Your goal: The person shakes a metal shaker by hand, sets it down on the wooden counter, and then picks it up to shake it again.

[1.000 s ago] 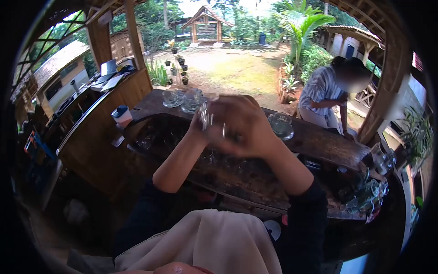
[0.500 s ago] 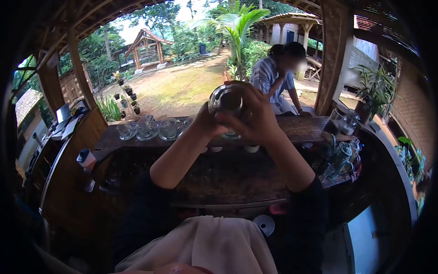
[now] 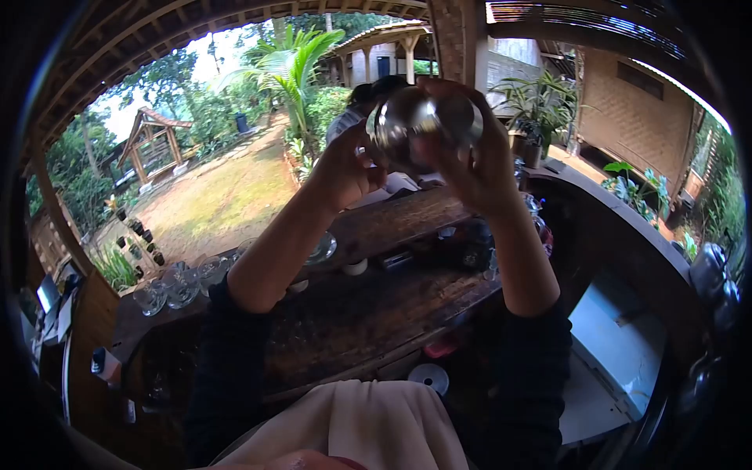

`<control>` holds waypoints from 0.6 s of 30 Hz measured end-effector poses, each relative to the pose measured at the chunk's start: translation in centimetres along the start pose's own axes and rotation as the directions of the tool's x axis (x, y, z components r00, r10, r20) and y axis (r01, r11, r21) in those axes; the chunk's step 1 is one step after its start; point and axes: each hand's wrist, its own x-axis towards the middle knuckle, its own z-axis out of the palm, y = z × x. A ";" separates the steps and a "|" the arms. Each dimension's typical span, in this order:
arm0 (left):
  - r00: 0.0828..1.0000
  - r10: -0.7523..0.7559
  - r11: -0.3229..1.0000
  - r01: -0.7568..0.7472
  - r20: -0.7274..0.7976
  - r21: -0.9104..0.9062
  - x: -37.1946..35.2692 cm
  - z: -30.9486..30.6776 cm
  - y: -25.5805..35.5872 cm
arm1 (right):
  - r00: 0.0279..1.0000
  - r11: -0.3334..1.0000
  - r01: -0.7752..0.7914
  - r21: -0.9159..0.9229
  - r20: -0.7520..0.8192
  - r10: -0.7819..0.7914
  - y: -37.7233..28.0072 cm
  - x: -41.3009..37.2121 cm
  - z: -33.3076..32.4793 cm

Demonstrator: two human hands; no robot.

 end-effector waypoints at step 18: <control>0.890 -0.130 0.991 0.097 0.437 0.097 6.2 6.9 -4.8 | 0.961 0.944 -0.227 -0.242 -0.212 0.177 -3.2 -2.5 -6.9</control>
